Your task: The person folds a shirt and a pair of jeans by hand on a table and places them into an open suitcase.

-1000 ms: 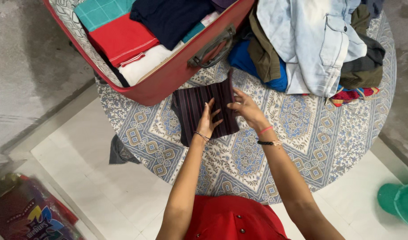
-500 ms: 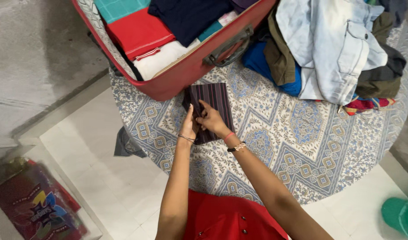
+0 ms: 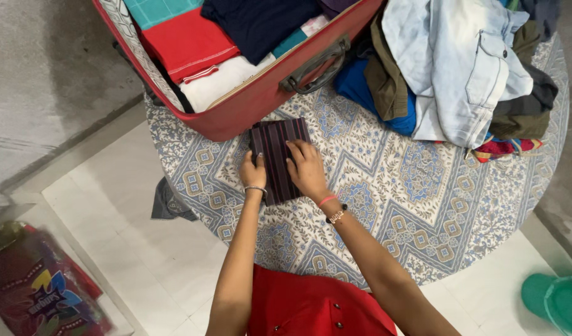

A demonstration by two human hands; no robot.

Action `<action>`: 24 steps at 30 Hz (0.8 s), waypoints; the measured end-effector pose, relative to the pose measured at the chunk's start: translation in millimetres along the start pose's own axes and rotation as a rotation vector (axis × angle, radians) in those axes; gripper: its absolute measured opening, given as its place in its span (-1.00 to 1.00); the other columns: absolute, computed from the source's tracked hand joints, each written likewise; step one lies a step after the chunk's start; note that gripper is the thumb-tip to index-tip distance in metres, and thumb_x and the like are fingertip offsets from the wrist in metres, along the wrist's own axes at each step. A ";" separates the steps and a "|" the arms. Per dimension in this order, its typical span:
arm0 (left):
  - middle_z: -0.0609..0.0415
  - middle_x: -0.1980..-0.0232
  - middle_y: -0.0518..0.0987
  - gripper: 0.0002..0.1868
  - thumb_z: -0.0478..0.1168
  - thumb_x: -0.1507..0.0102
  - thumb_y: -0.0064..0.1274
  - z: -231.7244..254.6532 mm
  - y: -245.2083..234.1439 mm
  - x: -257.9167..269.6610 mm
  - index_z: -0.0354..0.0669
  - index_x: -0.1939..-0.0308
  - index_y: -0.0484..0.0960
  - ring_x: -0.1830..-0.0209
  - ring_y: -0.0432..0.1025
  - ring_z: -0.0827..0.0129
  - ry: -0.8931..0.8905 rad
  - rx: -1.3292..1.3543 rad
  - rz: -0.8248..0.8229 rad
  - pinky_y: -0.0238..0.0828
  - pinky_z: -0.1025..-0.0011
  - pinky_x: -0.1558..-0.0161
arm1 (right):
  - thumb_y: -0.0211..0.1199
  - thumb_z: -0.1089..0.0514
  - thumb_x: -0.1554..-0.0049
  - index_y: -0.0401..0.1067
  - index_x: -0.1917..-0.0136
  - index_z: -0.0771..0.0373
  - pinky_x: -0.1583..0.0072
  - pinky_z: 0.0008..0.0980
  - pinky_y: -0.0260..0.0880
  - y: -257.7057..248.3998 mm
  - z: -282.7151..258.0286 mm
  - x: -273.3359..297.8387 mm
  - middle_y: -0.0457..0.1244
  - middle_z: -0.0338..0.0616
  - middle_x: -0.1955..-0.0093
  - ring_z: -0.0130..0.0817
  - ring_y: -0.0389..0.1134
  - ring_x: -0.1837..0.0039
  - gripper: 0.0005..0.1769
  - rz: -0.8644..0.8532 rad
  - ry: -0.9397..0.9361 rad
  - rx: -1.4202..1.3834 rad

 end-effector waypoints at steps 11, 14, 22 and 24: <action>-0.03 -0.66 0.02 -0.27 0.09 -0.39 -0.15 138.5 -9.3 47.8 -0.14 -0.56 0.12 -0.67 -0.20 0.03 0.516 -0.547 -0.144 -0.37 -0.14 -0.54 | 0.00 -0.06 -0.27 0.06 -0.64 0.14 -0.59 0.12 -0.27 45.7 26.9 -2.1 -0.11 -0.11 -0.70 -0.15 -0.18 -0.71 -0.28 -0.245 0.040 0.308; 0.05 -0.68 -0.13 -0.20 0.18 -0.39 -0.20 118.6 -9.3 41.7 -0.05 -0.61 -0.02 -0.69 -0.32 0.13 0.348 -0.577 -0.243 -0.49 -0.15 -0.57 | -0.01 -0.14 -0.30 0.03 -0.63 0.14 -0.59 0.15 -0.28 55.5 36.6 -6.3 -0.13 -0.13 -0.70 -0.20 -0.19 -0.70 -0.28 -0.273 0.050 0.315; 0.04 -0.70 -0.13 -0.21 0.16 -0.40 -0.19 103.3 -4.1 35.3 -0.04 -0.62 -0.02 -0.69 -0.29 0.12 0.377 -0.539 -0.215 -0.43 -0.11 -0.57 | -0.07 -0.23 -0.31 0.02 -0.63 0.06 -0.58 0.20 -0.28 62.4 46.0 -19.8 -0.15 -0.19 -0.71 -0.24 -0.18 -0.70 -0.29 -0.302 0.123 0.339; 0.04 -0.70 -0.13 -0.22 0.16 -0.41 -0.20 100.8 -2.8 35.0 -0.04 -0.62 -0.02 -0.70 -0.28 0.12 0.386 -0.548 -0.210 -0.43 -0.10 -0.58 | -0.07 -0.24 -0.30 0.02 -0.63 0.04 -0.56 0.22 -0.28 60.2 45.6 -21.9 -0.17 -0.14 -0.71 -0.21 -0.19 -0.69 -0.28 -0.306 0.141 0.337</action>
Point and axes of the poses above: each hand's wrist, its own x-axis away from the middle knuckle, its own y-axis out of the palm, z = x × y, the point moved 10 cm from there along -x, towards the middle knuckle
